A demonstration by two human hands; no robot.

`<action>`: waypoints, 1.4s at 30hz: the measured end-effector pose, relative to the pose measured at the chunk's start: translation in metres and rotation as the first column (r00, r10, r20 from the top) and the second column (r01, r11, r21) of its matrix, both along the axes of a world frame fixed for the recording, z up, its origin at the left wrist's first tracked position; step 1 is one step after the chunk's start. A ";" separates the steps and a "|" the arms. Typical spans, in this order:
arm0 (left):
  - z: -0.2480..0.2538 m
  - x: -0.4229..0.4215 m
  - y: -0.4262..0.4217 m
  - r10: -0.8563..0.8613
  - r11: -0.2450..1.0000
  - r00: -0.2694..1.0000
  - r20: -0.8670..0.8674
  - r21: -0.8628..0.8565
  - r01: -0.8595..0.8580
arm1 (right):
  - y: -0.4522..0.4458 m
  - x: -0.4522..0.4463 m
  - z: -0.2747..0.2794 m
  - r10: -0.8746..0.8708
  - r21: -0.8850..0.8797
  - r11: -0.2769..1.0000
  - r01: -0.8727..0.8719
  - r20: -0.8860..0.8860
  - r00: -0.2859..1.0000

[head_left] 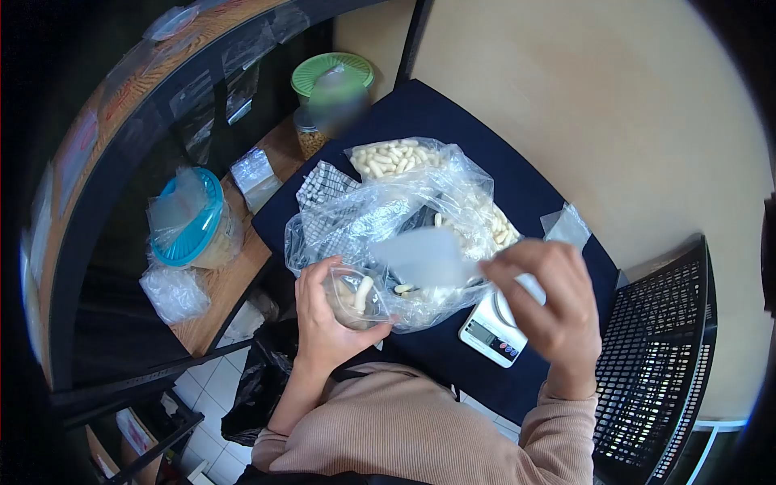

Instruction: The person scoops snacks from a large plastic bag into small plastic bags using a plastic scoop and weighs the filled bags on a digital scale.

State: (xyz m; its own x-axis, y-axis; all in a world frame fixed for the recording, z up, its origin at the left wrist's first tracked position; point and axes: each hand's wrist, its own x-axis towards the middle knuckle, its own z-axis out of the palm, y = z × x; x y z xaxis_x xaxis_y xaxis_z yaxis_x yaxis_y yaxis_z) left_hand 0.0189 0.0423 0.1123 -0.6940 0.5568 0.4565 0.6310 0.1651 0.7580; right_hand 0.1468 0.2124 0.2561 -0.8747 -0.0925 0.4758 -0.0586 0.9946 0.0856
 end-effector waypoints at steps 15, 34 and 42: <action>-0.032 -0.022 -0.040 -0.511 0.859 0.767 0.388 0.232 0.456 | 0.063 -0.051 -0.108 -0.180 0.341 0.938 0.057 0.341 0.923; -0.030 -0.024 -0.044 -0.442 0.892 0.823 0.358 0.084 0.443 | 0.069 -0.059 -0.140 0.248 -0.502 0.864 0.051 0.511 0.823; -0.013 -0.020 -0.032 -0.235 0.957 0.947 0.218 -0.117 0.264 | 0.087 -0.039 -0.128 0.146 -0.734 0.664 0.141 0.313 0.939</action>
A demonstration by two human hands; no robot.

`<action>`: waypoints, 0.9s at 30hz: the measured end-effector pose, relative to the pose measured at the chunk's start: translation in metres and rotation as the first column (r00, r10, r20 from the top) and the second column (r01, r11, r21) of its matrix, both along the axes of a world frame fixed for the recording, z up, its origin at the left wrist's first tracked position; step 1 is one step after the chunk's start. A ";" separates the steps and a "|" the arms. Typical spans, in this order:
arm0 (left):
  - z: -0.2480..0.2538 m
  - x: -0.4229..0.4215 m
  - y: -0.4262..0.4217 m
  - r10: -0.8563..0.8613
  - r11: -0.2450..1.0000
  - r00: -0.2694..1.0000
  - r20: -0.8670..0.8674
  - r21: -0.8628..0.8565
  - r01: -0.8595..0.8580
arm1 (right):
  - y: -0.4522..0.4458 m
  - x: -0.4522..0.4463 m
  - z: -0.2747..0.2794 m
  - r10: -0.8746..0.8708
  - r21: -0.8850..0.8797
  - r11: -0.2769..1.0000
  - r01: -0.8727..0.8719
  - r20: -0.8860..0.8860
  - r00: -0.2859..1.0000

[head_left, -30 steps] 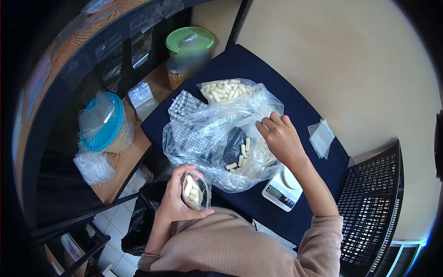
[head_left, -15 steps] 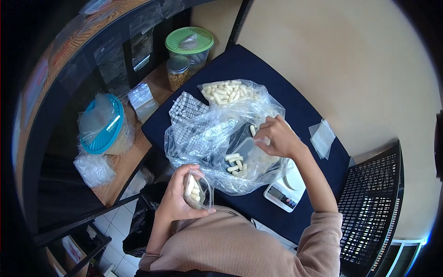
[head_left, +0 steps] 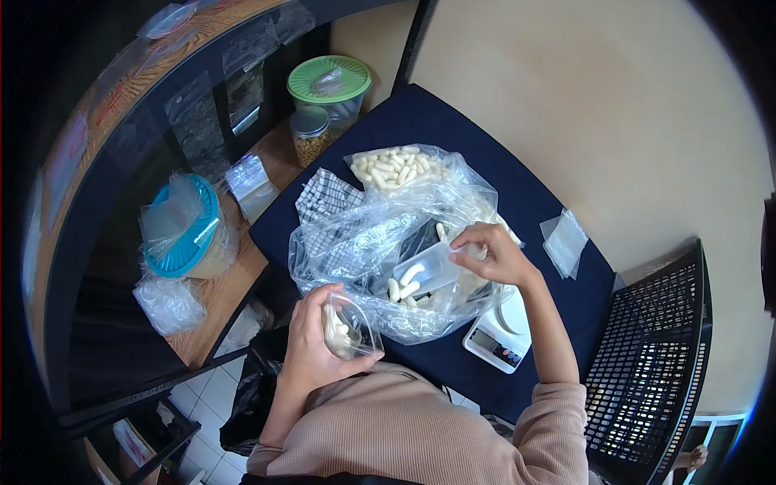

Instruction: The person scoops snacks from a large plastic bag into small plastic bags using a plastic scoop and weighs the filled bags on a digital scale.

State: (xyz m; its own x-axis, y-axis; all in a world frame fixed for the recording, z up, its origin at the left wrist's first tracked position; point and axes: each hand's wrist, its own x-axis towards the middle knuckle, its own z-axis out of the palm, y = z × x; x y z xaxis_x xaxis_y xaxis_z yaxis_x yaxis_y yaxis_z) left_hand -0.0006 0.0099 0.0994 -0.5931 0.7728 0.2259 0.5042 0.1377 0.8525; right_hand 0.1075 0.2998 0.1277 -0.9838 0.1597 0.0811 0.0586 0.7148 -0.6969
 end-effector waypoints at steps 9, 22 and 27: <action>0.019 0.014 0.024 0.101 0.995 0.986 -0.133 0.037 -0.097 | -0.010 0.009 0.053 -0.161 0.028 0.987 0.161 -0.007 0.987; 0.017 0.036 0.041 0.142 0.987 0.978 -0.152 0.092 -0.129 | -0.070 0.032 0.109 -0.097 0.526 0.805 0.275 -0.341 0.935; 0.006 0.054 0.046 0.022 0.924 0.981 0.195 0.371 -0.094 | -0.024 0.032 0.051 -0.218 0.471 0.835 0.284 -0.190 0.957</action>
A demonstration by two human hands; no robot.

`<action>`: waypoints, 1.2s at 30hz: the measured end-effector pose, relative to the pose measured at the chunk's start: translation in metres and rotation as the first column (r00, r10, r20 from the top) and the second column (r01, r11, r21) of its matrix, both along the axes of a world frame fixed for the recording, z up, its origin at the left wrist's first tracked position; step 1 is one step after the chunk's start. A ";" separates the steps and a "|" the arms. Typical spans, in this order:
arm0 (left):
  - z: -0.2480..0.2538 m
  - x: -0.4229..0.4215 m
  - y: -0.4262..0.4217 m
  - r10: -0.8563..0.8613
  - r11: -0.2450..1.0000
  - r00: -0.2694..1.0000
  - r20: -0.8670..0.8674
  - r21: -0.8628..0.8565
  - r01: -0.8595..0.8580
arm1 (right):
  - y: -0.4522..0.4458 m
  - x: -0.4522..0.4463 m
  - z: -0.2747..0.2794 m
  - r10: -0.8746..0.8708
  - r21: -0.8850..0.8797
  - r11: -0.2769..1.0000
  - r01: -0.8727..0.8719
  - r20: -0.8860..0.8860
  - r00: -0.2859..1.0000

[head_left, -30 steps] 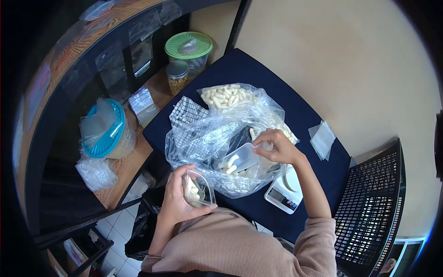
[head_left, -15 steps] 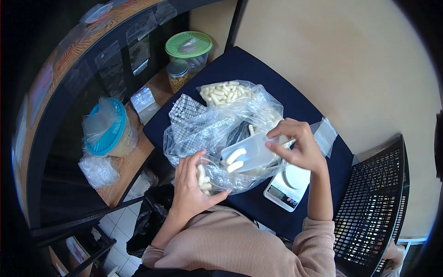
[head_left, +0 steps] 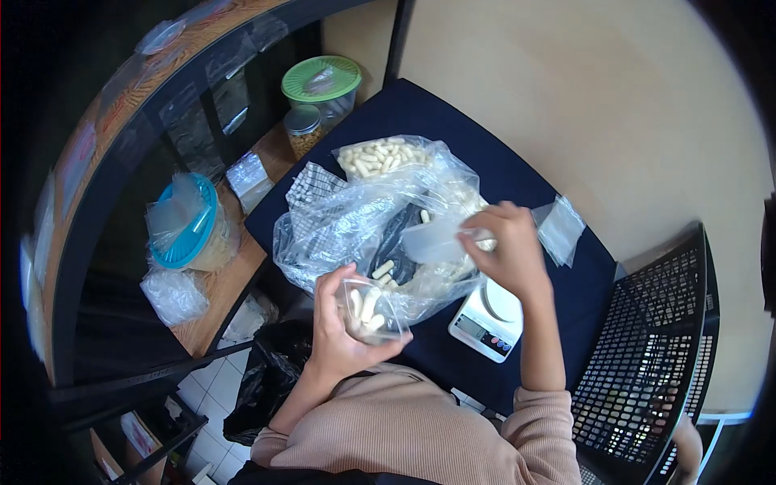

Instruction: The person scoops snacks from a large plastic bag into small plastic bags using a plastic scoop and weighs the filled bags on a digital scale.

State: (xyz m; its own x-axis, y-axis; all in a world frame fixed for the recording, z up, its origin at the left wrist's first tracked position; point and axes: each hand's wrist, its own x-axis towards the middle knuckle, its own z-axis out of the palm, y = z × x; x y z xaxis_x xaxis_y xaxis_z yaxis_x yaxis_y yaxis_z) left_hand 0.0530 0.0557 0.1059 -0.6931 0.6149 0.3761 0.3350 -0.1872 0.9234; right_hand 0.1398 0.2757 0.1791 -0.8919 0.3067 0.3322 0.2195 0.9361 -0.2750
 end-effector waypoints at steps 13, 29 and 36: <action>0.021 0.041 0.042 -0.181 0.971 0.954 -0.238 -0.195 0.135 | -0.062 0.078 0.012 0.057 -0.680 0.706 -0.197 -0.223 0.973; -0.073 0.039 0.039 -0.478 0.792 0.695 -0.537 0.080 0.606 | 0.024 0.187 -0.107 -0.775 -0.959 0.276 0.058 -0.186 0.604; -0.092 0.041 0.044 -0.534 0.815 0.703 -0.469 -0.064 0.576 | 0.021 0.187 -0.135 -0.879 -0.956 0.250 0.153 -0.158 0.450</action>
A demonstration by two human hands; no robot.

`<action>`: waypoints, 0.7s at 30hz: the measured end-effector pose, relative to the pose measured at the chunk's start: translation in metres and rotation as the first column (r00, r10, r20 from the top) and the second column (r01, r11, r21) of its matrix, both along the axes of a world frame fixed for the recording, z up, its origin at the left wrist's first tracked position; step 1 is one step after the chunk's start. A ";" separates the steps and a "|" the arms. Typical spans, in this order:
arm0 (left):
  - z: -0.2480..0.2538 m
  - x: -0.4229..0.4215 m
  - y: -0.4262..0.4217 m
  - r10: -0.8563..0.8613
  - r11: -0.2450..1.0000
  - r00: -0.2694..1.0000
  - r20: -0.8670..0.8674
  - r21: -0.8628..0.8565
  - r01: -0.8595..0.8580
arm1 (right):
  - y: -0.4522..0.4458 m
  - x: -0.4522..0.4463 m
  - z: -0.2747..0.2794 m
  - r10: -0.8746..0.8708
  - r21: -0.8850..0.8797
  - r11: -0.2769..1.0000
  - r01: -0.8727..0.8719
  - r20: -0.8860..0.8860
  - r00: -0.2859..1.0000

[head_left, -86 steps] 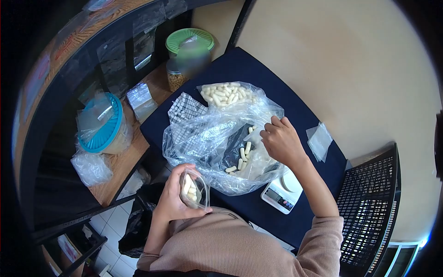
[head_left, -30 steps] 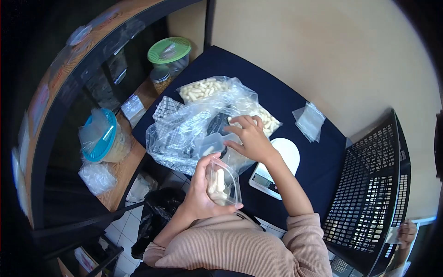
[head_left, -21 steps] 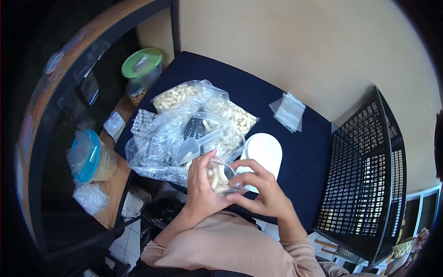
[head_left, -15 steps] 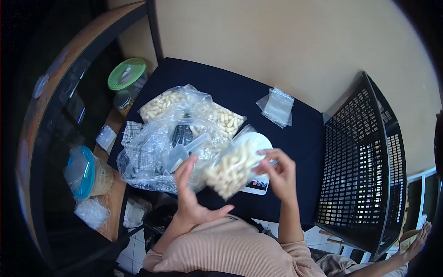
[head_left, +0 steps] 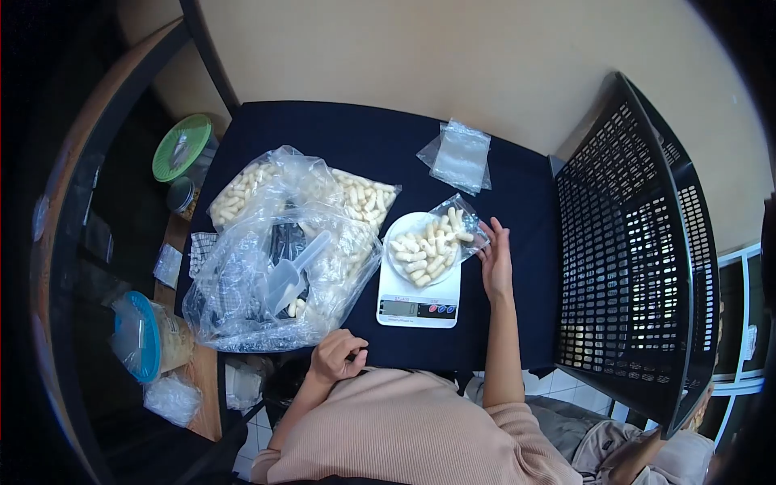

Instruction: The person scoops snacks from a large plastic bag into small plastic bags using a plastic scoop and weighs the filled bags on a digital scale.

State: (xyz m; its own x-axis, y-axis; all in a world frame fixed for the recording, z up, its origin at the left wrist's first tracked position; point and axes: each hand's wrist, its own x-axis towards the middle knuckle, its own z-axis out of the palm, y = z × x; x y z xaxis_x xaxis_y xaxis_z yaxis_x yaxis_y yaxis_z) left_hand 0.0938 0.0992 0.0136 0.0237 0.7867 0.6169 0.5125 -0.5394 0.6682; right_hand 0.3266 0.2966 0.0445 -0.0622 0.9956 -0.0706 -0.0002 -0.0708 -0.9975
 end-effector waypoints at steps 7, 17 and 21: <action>-0.005 0.001 -0.002 0.031 0.999 0.998 0.054 -0.009 -0.030 | 0.002 0.016 -0.012 -0.102 -0.181 0.983 0.018 -0.466 0.879; -0.004 0.001 -0.002 0.032 0.999 0.998 0.056 -0.024 -0.031 | -0.001 0.013 -0.018 -0.090 -0.100 0.994 0.051 -0.435 0.896; -0.004 0.001 -0.002 0.027 0.999 0.998 0.052 -0.026 -0.025 | -0.002 0.011 -0.014 -0.099 0.014 0.994 0.107 -0.278 0.955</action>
State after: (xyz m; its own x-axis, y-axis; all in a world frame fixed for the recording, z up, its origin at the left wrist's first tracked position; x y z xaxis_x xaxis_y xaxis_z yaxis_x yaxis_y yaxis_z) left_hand 0.0946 0.0976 0.0093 -0.0288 0.8018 0.5969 0.4899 -0.5092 0.7076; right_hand 0.3372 0.2946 0.0303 0.0273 0.9989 -0.0371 -0.2824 -0.0279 -0.9589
